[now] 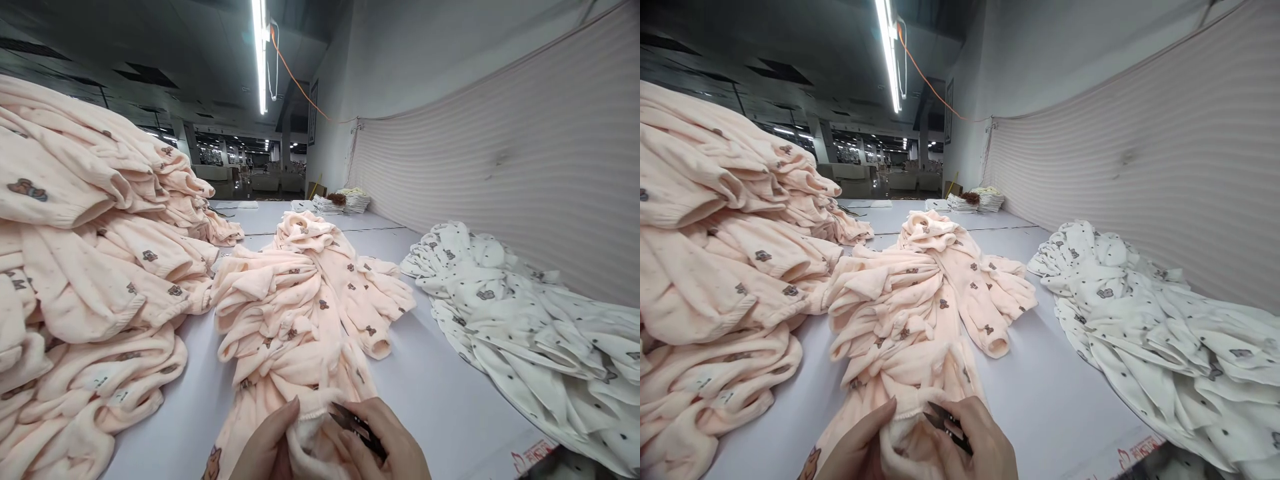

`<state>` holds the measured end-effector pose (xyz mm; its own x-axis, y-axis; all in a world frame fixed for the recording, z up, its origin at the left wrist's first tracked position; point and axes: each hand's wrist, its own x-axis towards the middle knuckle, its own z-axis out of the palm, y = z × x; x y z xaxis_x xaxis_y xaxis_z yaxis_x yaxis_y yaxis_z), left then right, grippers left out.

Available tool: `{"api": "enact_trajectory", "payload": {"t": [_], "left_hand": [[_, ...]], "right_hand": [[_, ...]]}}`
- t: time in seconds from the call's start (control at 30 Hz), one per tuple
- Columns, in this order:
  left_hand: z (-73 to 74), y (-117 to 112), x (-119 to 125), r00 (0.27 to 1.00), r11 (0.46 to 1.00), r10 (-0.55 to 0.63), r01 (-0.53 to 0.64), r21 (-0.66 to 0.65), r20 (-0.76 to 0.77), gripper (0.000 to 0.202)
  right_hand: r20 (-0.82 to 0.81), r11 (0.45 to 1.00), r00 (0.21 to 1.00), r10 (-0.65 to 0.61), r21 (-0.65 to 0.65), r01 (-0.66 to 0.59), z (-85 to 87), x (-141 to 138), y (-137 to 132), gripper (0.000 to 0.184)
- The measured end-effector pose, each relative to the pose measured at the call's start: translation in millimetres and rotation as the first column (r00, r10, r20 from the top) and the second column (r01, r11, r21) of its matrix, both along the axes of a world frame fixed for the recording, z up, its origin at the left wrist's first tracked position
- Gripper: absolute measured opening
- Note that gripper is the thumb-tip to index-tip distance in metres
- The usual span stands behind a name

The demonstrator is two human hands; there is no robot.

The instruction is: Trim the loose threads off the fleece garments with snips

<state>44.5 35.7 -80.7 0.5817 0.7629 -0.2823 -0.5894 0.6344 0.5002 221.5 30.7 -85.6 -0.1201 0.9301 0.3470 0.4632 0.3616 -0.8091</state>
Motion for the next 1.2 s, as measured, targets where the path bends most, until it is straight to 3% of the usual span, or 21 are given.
{"api": "enact_trajectory", "payload": {"t": [0.13, 0.27, 0.5, 0.63, 0.7, 0.8, 0.87, 0.97, 1.1, 1.2], "left_hand": [[-3.7, 1.1, -0.8, 0.998, 0.999, 0.037, -0.038, 0.009, 0.056, 0.049], [-6.0, 1.9, -5.5, 0.998, 0.998, 0.058, -0.058, 0.008, 0.020, 0.047], [3.6, 1.1, -3.7, 1.000, 0.998, 0.028, -0.029, 0.063, 0.012, 0.042], [10.9, 1.4, -1.8, 0.992, 0.985, 0.069, -0.052, 0.162, -0.103, 0.028], [15.0, 2.9, -1.1, 0.988, 0.978, 0.091, -0.064, 0.200, -0.126, 0.023], [21.2, 12.2, 3.9, 0.970, 0.955, 0.116, -0.049, 0.293, -0.215, 0.021], [23.8, 25.7, 12.1, 0.948, 0.932, 0.159, -0.052, 0.358, -0.277, 0.022], [22.4, 53.0, 28.5, 0.938, 0.917, 0.199, -0.076, 0.391, -0.284, 0.020], [14.4, 77.1, 35.0, 0.945, 0.931, 0.144, -0.029, 0.364, -0.294, 0.027], [9.7, 70.0, 19.2, 0.924, 0.932, 0.186, -0.058, 0.358, -0.335, 0.031]], "right_hand": [[0.097, 1.000, 0.995, -0.014, 0.006, 0.014, -2.0, 0.7, 4.2, 0.020], [0.033, 1.000, 0.999, 0.009, 0.012, -0.010, -5.0, 2.2, 10.3, 0.021], [0.097, 0.997, 0.995, -0.004, 0.082, -0.004, -3.8, 5.7, 6.4, 0.024], [0.331, 0.981, 0.942, -0.047, 0.195, -0.019, 1.3, 3.8, 1.8, 0.022], [0.379, 0.984, 0.924, -0.047, 0.178, -0.023, 6.6, 4.0, 3.7, 0.020], [0.213, 0.997, 0.977, -0.033, 0.070, 0.018, 14.8, 9.5, 8.6, 0.020], [0.098, 0.995, 0.991, -0.096, 0.037, 0.093, 16.2, 15.6, 7.4, 0.019], [0.051, 0.988, 0.987, -0.151, 0.037, 0.149, 5.2, 21.9, -5.1, 0.021], [0.246, 0.986, 0.962, 0.116, -0.143, -0.082, -26.4, 18.3, -20.7, 0.030], [0.302, 0.976, 0.937, 0.177, -0.175, -0.128, -38.7, 14.0, -14.2, 0.009]]}}
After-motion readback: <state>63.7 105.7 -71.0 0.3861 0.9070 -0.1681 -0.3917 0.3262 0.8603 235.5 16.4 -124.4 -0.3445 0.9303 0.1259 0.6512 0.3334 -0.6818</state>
